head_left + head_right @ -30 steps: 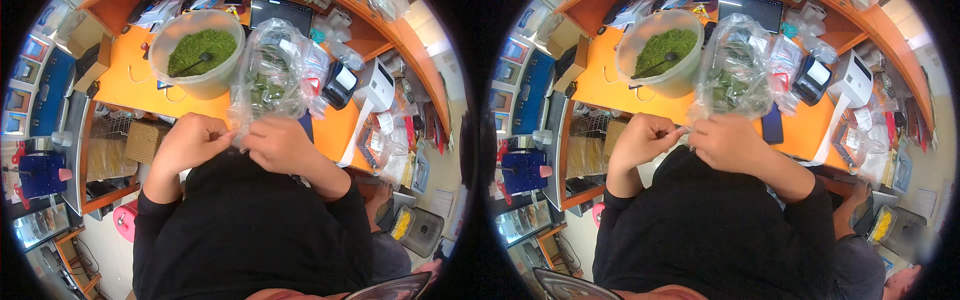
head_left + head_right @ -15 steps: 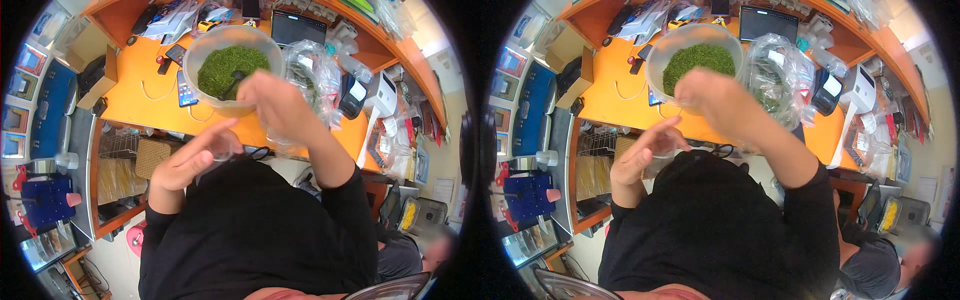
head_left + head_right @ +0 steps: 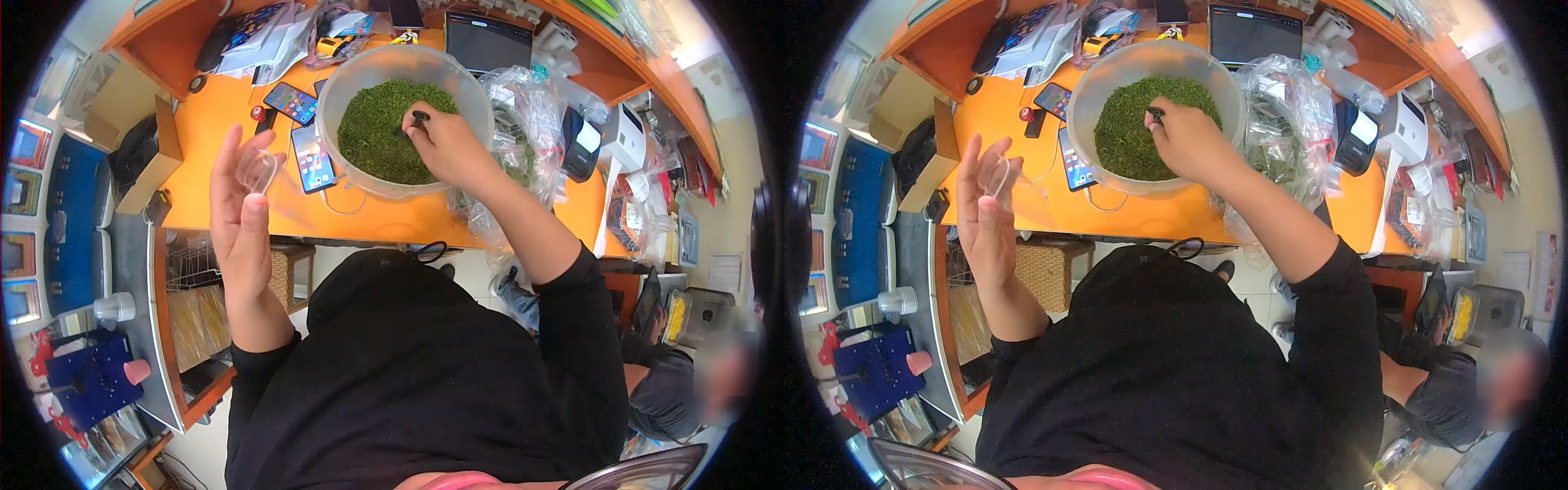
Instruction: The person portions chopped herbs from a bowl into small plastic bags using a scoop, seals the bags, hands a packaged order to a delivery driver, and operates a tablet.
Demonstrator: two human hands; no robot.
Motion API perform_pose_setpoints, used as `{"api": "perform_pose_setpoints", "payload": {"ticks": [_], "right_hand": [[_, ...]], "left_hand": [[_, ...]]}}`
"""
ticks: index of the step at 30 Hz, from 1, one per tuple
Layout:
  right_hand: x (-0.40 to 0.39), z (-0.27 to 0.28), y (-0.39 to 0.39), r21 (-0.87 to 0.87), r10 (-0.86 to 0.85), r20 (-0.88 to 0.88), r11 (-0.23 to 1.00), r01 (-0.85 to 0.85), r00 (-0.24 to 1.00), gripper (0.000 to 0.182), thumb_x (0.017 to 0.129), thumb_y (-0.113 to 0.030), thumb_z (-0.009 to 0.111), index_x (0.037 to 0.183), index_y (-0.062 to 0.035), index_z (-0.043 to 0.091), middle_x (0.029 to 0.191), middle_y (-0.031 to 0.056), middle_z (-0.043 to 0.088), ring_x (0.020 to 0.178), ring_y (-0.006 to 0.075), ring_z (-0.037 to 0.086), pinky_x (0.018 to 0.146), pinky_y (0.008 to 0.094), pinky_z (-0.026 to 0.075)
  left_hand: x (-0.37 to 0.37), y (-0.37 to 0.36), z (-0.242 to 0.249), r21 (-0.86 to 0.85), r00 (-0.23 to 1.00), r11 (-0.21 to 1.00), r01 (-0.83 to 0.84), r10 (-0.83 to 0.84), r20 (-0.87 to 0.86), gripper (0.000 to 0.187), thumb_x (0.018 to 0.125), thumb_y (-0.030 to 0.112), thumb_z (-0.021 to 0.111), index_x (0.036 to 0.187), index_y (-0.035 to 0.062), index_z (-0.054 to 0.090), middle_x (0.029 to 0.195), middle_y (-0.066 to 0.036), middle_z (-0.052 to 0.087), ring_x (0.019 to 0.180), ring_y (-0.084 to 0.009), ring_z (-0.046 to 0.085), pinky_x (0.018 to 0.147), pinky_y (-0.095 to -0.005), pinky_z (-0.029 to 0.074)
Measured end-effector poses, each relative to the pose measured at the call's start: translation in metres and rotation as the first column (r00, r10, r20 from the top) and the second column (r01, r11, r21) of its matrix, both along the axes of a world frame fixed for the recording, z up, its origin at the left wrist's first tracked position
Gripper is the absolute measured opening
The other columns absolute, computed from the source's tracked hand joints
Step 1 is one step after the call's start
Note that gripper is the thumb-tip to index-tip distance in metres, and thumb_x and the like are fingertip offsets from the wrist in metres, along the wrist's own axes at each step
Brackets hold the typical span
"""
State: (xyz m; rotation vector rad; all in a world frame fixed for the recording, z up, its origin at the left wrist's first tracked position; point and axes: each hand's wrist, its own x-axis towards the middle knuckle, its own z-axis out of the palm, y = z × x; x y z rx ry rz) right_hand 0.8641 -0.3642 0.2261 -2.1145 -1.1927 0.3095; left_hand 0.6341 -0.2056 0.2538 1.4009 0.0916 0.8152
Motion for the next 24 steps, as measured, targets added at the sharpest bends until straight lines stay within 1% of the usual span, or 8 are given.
{"api": "perform_pose_setpoints", "payload": {"ticks": [3,6,9,10,13,15,20,24], "right_hand": [[-0.009,-0.001,-0.005,0.034,0.015,-0.122,0.999,-0.011,0.992,0.005,0.093,-0.005,0.052,0.095,-0.0016,0.055,0.085,0.0111,0.065,0.079,0.024,0.065,0.073,0.0347,0.05],[-0.01,-0.009,-0.007,0.193,-0.022,-0.363,0.976,0.098,0.931,0.006,0.096,-0.005,0.05,0.098,-0.0018,0.054,0.09,0.0087,0.066,0.079,0.0183,0.066,0.074,0.0318,0.052],[-0.003,-0.01,-0.01,0.204,-0.108,-0.545,0.945,0.257,0.831,0.008,0.099,-0.006,0.047,0.105,-0.0031,0.051,0.097,0.009,0.067,0.079,0.0163,0.066,0.075,0.0303,0.053],[-0.001,-0.008,-0.011,0.197,-0.135,-0.574,0.935,0.296,0.807,0.009,0.099,-0.007,0.047,0.107,-0.0034,0.05,0.098,0.0102,0.067,0.079,0.0167,0.066,0.075,0.0304,0.053],[0.004,-0.004,-0.018,0.211,-0.193,-0.642,0.886,0.413,0.742,0.013,0.1,-0.009,0.046,0.111,-0.0039,0.046,0.101,0.0129,0.066,0.08,0.018,0.067,0.075,0.0309,0.054],[0.007,-0.004,-0.025,0.272,-0.2,-0.664,0.833,0.482,0.72,0.014,0.1,-0.01,0.046,0.112,-0.0037,0.045,0.1,0.0138,0.066,0.08,0.0189,0.067,0.074,0.0314,0.054],[0.014,-0.001,-0.046,0.446,-0.162,-0.734,0.618,0.648,0.659,0.011,0.101,-0.008,0.042,0.11,-0.0038,0.042,0.098,0.0145,0.063,0.075,0.0175,0.066,0.07,0.0295,0.054],[0.011,0.006,-0.056,0.653,-0.085,-0.646,0.454,0.606,0.759,0.01,0.102,-0.009,0.041,0.11,-0.0029,0.041,0.101,0.0156,0.062,0.085,0.019,0.065,0.077,0.0308,0.054]], "left_hand": [[0.012,0.012,0.002,0.015,0.998,1.0,0.023,-0.023,0.067,0.082,0.088,0.033,0.07,0.149,0.0023,0.025,0.139,-0.023,0.045,0.126,-0.033,0.05,0.108,-0.0421,0.035],[0.028,0.014,0.003,0.02,0.994,1.0,0.016,-0.018,0.108,0.081,0.086,0.021,0.073,0.149,0.0037,0.024,0.136,-0.023,0.049,0.124,-0.0343,0.051,0.108,-0.0427,0.036],[0.049,0.022,-0.006,0.077,0.994,0.996,-0.047,0.039,0.101,0.079,0.084,0.001,0.07,0.148,0.0051,0.024,0.134,-0.023,0.052,0.121,-0.0295,0.054,0.105,-0.0401,0.041],[0.053,0.023,-0.004,0.032,0.993,0.999,0.015,-0.018,0.114,0.08,0.082,-0.003,0.069,0.148,0.0057,0.024,0.134,-0.023,0.051,0.121,-0.0282,0.054,0.104,-0.0388,0.043],[0.07,0.007,0.007,0.068,0.998,0.996,-0.063,0.061,0.023,0.09,0.076,-0.015,0.069,0.149,0.0078,0.021,0.132,-0.023,0.052,0.116,-0.0235,0.056,0.097,-0.0337,0.049],[0.085,0.009,0.003,0.057,0.993,0.991,-0.119,0.119,-0.007,0.093,0.075,-0.015,0.071,0.149,0.0079,0.019,0.13,-0.023,0.053,0.115,-0.0228,0.057,0.096,-0.0333,0.049],[0.118,0.017,-0.027,0.36,0.988,0.922,-0.143,0.154,-0.002,0.099,0.072,-0.003,0.08,0.149,0.0077,0.018,0.123,-0.021,0.057,0.113,-0.0253,0.057,0.095,-0.0366,0.05],[0.131,-0.009,-0.02,0.484,0.965,0.865,-0.135,0.225,-0.133,0.106,0.067,0.008,0.087,0.148,0.0044,0.018,0.118,-0.021,0.059,0.11,-0.0279,0.06,0.094,-0.0379,0.05]]}}
